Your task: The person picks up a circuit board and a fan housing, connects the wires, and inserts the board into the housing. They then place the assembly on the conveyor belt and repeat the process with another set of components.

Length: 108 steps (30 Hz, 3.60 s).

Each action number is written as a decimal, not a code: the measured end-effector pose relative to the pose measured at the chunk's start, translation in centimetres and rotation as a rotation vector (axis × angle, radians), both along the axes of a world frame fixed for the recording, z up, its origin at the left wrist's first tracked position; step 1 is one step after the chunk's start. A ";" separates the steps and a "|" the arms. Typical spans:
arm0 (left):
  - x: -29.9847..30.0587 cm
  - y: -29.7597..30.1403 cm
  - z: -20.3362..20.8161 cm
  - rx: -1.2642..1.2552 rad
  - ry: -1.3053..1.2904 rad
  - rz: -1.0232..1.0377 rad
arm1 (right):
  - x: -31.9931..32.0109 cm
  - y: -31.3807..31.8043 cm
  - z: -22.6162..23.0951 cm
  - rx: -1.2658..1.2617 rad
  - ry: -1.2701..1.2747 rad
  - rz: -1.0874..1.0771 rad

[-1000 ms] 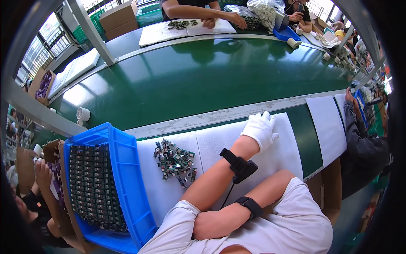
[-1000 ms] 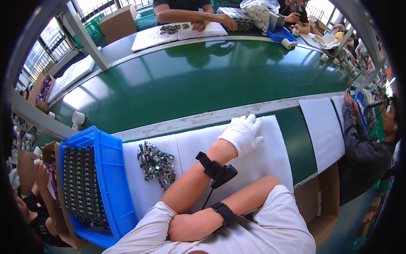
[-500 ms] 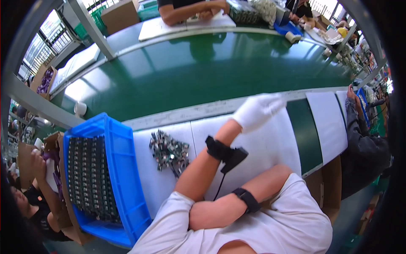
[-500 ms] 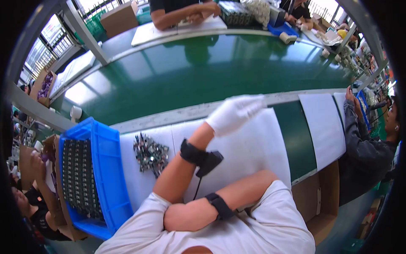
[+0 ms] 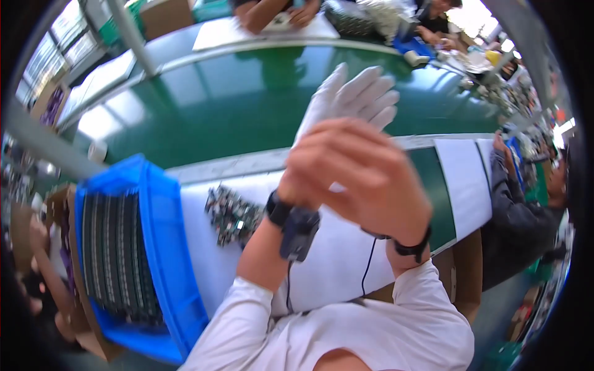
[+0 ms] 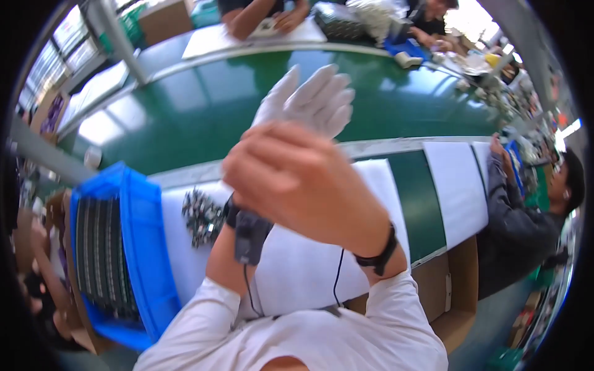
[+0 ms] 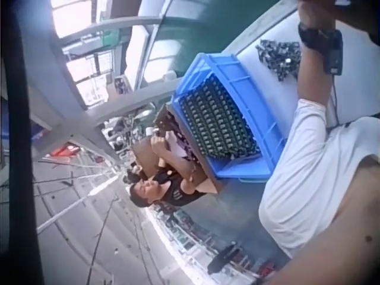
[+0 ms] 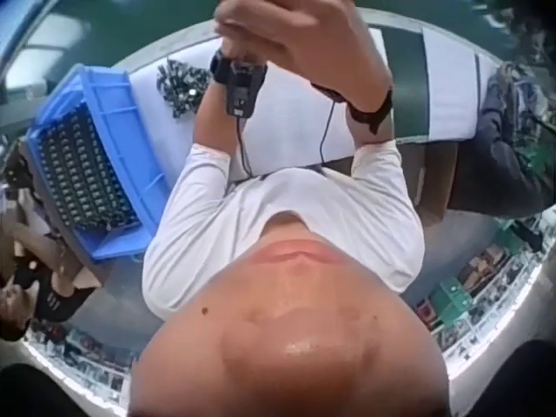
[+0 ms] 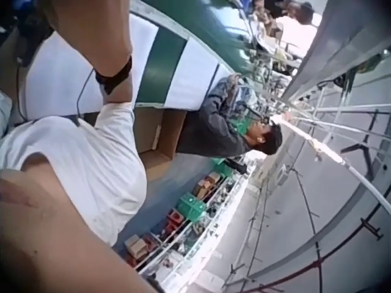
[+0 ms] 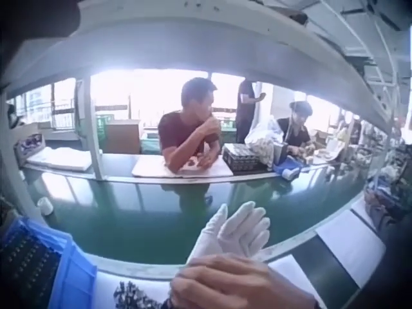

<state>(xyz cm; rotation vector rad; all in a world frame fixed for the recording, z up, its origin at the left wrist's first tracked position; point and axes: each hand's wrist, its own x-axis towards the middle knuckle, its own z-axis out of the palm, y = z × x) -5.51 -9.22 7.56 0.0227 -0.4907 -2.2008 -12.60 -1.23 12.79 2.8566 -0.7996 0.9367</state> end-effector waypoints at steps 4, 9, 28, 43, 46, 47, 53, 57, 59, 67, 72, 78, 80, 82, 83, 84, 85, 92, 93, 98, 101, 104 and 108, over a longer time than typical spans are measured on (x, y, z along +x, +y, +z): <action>1.3 1.2 0.7 -0.003 0.055 0.023 | -0.2 -0.6 -2.1 -0.185 0.110 0.013; -2.2 1.2 -0.8 0.032 0.007 -0.036 | -4.5 2.0 -4.3 -0.228 0.160 -0.013; -1.3 -1.6 -3.6 0.282 0.109 -0.047 | -2.3 -0.9 -8.7 -0.249 0.099 -0.043; -2.2 -1.5 -4.5 0.351 0.140 -0.146 | -2.4 -0.4 -10.0 -0.147 0.041 -0.127; -2.3 -1.4 -4.7 0.334 0.149 -0.141 | -2.4 -0.5 -10.0 -0.140 0.035 -0.134; -2.3 -1.3 -4.6 0.313 0.120 -0.118 | -2.4 -0.4 -9.9 -0.136 0.032 -0.136; -2.4 -1.3 -4.5 0.258 0.073 -0.077 | -2.3 -0.5 -9.7 -0.136 0.023 -0.132; -2.3 -1.1 -4.3 0.261 0.066 -0.074 | -2.3 -0.5 -9.7 -0.116 0.024 -0.131; -2.2 -1.3 -4.4 0.281 0.085 -0.088 | -2.3 -0.5 -9.6 -0.122 0.021 -0.133; -2.2 -1.3 -4.4 0.321 0.126 -0.115 | -2.7 -0.4 -9.9 -0.143 0.084 -0.143; -2.2 -1.4 -4.6 0.324 0.121 -0.112 | -2.7 -0.4 -10.0 -0.137 0.078 -0.148; -2.2 -1.5 -4.7 0.326 0.119 -0.113 | -2.7 -0.6 -10.1 -0.136 0.079 -0.141; -2.2 -1.5 -4.9 0.325 0.122 -0.112 | -2.7 -0.6 -10.1 -0.130 0.075 -0.136; -2.2 -1.6 -4.8 0.323 0.123 -0.111 | -2.7 -0.6 -10.1 -0.135 0.076 -0.136; -2.2 -1.5 -4.8 0.323 0.117 -0.108 | -2.7 -0.5 -10.1 -0.138 0.077 -0.137; -2.3 -1.5 -4.7 0.324 0.112 -0.105 | -2.7 -0.5 -10.0 -0.142 0.078 -0.137; -2.3 -1.5 -4.7 0.324 0.106 -0.103 | -2.8 -0.6 -10.0 -0.142 0.079 -0.137; -2.3 -1.7 -5.1 0.336 0.119 -0.094 | -2.7 -0.3 -9.7 -0.149 0.122 -0.131; -2.4 -1.8 -5.2 0.340 0.124 -0.100 | -2.8 -0.2 -9.6 -0.150 0.121 -0.128; -2.6 -1.8 -5.1 0.344 0.095 -0.118 | -2.9 -0.1 -9.5 -0.131 0.135 -0.096; -2.7 -1.8 -5.4 0.351 0.114 -0.116 | -3.0 -0.3 -9.5 -0.143 0.157 -0.106; -2.7 -1.9 -5.6 0.352 0.107 -0.109 | -2.8 -0.5 -9.8 -0.115 0.114 -0.109; -2.9 -1.7 -5.8 0.360 0.101 -0.108 | -2.9 -0.3 -10.0 -0.104 0.108 -0.122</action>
